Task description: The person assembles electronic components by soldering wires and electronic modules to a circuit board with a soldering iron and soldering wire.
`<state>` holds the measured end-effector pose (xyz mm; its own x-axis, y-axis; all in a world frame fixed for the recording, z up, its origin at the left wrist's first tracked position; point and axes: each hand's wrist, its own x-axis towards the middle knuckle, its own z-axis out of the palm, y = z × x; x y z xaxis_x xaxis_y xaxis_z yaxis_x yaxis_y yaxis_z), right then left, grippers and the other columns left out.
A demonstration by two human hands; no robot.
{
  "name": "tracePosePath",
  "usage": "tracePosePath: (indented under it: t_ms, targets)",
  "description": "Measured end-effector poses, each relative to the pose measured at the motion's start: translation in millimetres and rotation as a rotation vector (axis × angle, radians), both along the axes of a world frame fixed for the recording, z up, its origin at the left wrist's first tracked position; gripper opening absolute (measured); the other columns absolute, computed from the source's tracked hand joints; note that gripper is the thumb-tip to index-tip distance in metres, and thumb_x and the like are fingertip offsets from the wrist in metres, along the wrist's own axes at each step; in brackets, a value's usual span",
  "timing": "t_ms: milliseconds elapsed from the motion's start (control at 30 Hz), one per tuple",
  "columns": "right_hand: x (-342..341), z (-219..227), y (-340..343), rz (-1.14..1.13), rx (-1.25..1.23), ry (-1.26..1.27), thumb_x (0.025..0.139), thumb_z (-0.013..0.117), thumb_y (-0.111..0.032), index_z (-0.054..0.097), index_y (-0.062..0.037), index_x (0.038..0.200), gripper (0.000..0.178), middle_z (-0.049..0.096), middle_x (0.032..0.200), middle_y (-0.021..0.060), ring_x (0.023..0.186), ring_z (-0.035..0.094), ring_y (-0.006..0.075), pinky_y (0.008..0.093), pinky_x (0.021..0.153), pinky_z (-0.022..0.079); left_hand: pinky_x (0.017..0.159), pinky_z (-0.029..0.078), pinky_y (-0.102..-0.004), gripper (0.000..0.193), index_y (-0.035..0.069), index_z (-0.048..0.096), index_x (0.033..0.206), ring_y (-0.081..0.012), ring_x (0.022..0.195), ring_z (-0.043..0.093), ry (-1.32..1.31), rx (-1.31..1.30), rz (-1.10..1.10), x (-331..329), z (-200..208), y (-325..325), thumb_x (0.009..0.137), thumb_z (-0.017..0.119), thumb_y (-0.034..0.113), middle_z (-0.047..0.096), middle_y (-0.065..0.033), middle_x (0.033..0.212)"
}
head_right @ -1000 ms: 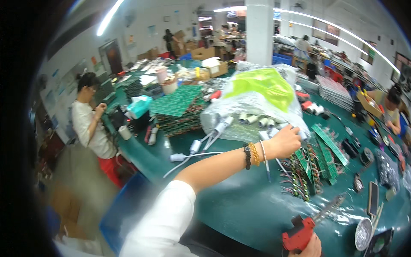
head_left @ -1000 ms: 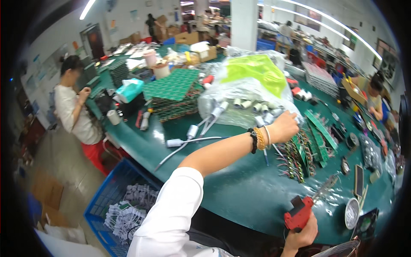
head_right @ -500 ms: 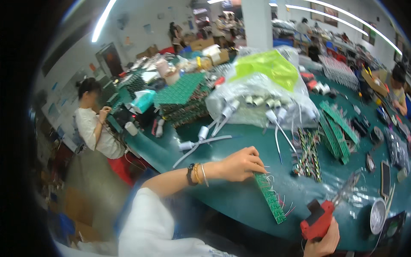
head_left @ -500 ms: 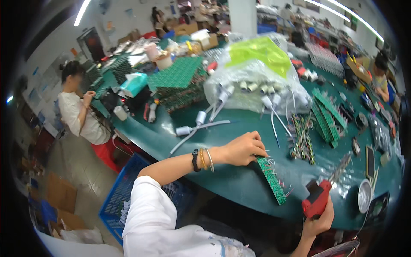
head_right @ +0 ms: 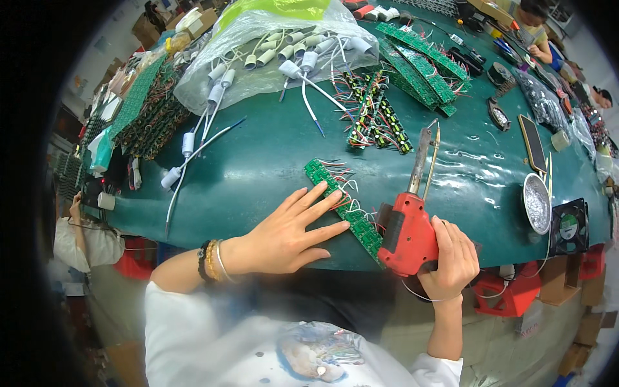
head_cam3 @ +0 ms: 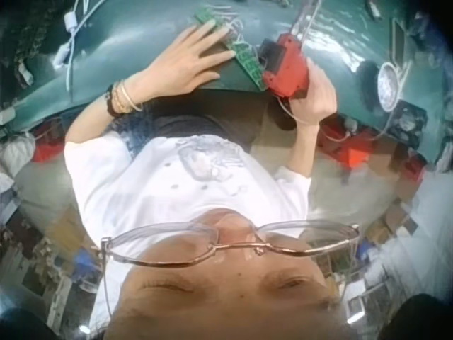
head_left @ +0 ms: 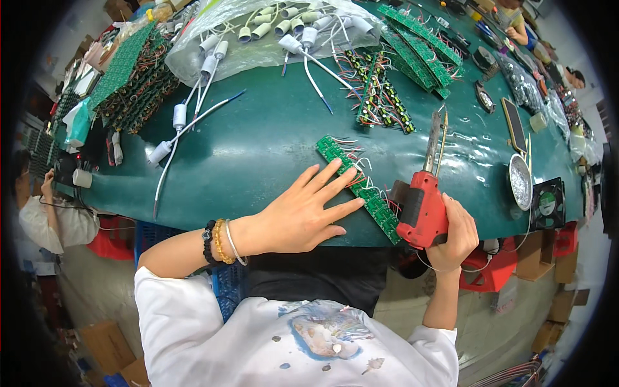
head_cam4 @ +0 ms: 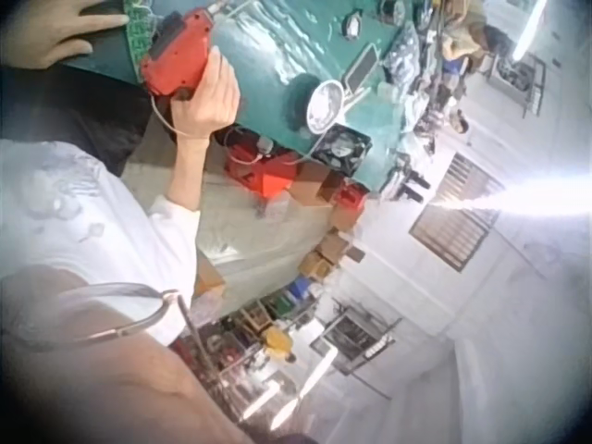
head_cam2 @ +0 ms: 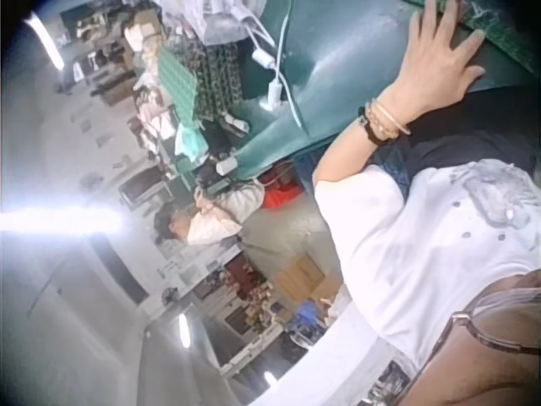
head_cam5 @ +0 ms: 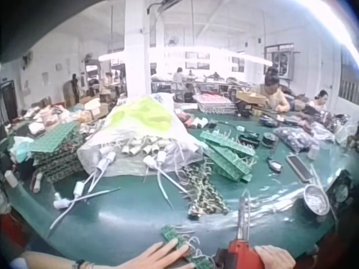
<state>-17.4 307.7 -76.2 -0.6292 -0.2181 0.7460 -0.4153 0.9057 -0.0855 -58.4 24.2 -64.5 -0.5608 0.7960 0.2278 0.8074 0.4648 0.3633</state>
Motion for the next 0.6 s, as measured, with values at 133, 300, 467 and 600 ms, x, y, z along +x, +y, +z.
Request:
tracePosePath:
  t_ms: [133, 300, 467, 600]
  targets:
    - [1, 5, 0, 0.029, -0.023, -0.033, 0.059, 0.06, -0.003, 0.063, 0.0006, 0.105, 0.046, 0.067, 0.09, 0.0152, 0.083, 0.066, 0.0325, 0.0371, 0.076, 0.052, 0.104, 0.029, -0.0548, 0.055, 0.011, 0.051, 0.129, -0.0432, 0.134, 0.027, -0.025, 0.016, -0.075, -6, -3, 15, 0.079, 0.069, 0.022, 0.03, -0.0219, 0.145]
    - [-6, 5, -2, -0.003, 0.047, -0.145, 0.06, 0.057, -0.002, 0.063, -0.0005, 0.106, 0.047, 0.067, 0.092, 0.0153, 0.086, 0.065, 0.0333, 0.0391, 0.079, 0.051, 0.105, 0.029, -0.0543, 0.056, 0.011, 0.049, 0.131, -0.0413, 0.134, 0.029, -0.02, -0.004, -0.058, -11, -1, 9, 0.08, 0.068, 0.023, 0.03, -0.0216, 0.146]
    - [-3, 8, 1, 0.018, 0.078, -0.193, 0.072, 0.066, -0.016, 0.06, 0.0014, 0.112, 0.044, 0.065, 0.102, 0.0175, 0.094, 0.063, 0.0353, 0.0455, 0.086, 0.049, 0.103, 0.032, -0.0521, 0.055, 0.011, 0.048, 0.131, -0.04, 0.132, 0.033, 0.07, 0.069, 0.047, -8, 4, -23, 0.08, 0.067, 0.02, 0.03, -0.0243, 0.144]
    - [6, 1, 15, 0.024, -0.003, -0.065, 0.078, 0.067, -0.025, 0.058, 0.004, 0.114, 0.047, 0.064, 0.103, 0.0197, 0.091, 0.062, 0.0394, 0.0445, 0.082, 0.048, 0.1, 0.035, -0.0506, 0.057, 0.009, 0.049, 0.129, -0.0407, 0.126, 0.039, 0.25, -0.067, 0.522, -23, 23, -80, 0.077, 0.07, 0.019, 0.034, -0.0247, 0.141]
